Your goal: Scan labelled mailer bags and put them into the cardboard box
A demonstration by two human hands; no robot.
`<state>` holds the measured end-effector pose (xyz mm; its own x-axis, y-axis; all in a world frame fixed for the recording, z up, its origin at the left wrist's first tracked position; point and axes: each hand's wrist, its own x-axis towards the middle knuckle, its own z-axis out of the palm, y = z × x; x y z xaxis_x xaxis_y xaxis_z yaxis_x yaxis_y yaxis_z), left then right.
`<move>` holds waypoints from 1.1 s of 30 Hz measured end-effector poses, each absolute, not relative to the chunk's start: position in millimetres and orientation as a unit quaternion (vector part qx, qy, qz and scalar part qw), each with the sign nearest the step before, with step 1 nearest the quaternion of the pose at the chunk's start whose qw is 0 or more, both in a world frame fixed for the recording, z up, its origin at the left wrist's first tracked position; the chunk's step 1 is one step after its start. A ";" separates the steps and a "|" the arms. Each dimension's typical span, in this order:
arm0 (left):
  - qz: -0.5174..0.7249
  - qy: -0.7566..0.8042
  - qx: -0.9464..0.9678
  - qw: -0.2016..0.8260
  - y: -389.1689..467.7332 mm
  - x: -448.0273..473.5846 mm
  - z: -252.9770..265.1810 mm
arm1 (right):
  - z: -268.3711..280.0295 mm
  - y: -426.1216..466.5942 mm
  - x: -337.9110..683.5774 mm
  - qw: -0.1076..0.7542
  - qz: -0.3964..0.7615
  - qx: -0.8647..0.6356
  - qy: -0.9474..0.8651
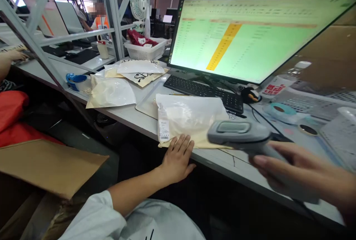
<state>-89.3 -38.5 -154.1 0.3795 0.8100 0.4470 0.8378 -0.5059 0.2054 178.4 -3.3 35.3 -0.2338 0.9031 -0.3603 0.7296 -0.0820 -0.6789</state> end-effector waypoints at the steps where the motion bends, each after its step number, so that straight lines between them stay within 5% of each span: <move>1: -0.264 -0.496 -0.827 0.018 -39.0 -88.7 -155.2 | 41.0 -7.0 162.5 0.088 0.449 -0.577 -0.677; 5: -0.306 -0.511 -0.803 -0.028 -40.7 -82.2 -161.8 | 55.7 -7.7 111.1 0.028 0.533 -0.466 -0.705; 9: -0.323 -0.473 -0.818 -0.053 -44.3 -89.1 -149.7 | 46.5 2.1 112.0 0.077 0.500 -0.478 -0.718; 12: -0.382 -0.431 -0.816 -0.049 -39.0 -129.9 -121.1 | 21.2 19.3 145.1 0.159 0.422 -0.549 -0.704; 15: -0.444 -0.482 -0.755 0.020 -11.4 -212.4 -89.6 | -10.4 44.5 187.1 0.210 0.217 -0.642 -0.705; 18: -0.325 -0.626 -0.702 0.097 29.0 -312.0 -71.0 | -38.5 64.5 218.0 0.152 0.053 -0.730 -0.664; 23: -0.023 -0.790 -0.611 0.048 64.1 -406.9 -69.7 | -67.4 68.7 227.0 0.119 0.011 -0.761 -0.638; 28: -0.022 -0.808 -0.585 0.065 53.3 -406.5 -42.2 | -73.7 68.5 226.5 0.130 -0.013 -0.752 -0.646; 33: -0.176 -0.865 -0.434 0.180 13.7 -363.6 28.5 | -53.4 65.3 226.7 0.195 -0.030 -0.734 -0.650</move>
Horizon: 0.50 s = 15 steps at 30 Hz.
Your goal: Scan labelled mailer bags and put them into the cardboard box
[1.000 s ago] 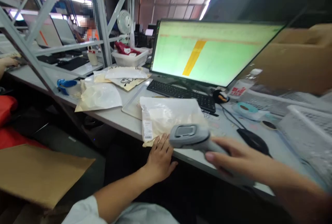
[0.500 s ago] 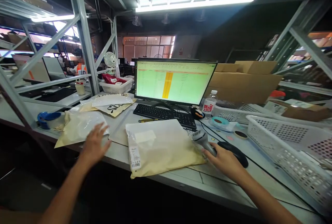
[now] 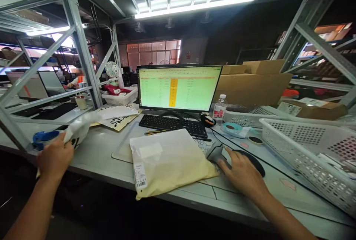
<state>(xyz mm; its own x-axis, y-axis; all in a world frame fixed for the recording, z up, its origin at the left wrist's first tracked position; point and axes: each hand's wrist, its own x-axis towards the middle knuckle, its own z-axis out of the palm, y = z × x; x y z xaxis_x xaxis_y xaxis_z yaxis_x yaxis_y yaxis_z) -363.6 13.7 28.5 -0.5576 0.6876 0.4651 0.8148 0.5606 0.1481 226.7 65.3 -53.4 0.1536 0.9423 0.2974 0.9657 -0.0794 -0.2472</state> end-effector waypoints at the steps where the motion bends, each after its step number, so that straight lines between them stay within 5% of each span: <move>1: -0.216 -0.860 -0.415 0.204 3.7 -343.9 36.7 | -46.6 60.0 219.6 0.234 -0.006 -0.716 -0.657; 4: -0.368 -0.786 -0.461 0.183 -24.5 -258.4 34.6 | -28.9 34.4 177.4 0.351 0.195 -0.582 -0.707; 8: -0.459 -0.476 -0.742 -0.111 -44.4 -133.3 -7.7 | -27.3 3.7 110.4 0.392 0.468 -0.296 -0.734; 15: -0.398 -0.285 -0.832 -0.260 -28.3 -74.6 -47.7 | -48.8 11.2 112.1 0.563 0.548 -0.390 -0.480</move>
<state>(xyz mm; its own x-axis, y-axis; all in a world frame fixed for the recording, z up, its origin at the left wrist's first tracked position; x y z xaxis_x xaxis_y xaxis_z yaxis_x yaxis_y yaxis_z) -74.6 -28.3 -47.7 0.5206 0.6812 0.5147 0.2667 -0.7024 0.6599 112.1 11.2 -48.8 -0.0612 0.9918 0.1126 -0.2424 0.0947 -0.9656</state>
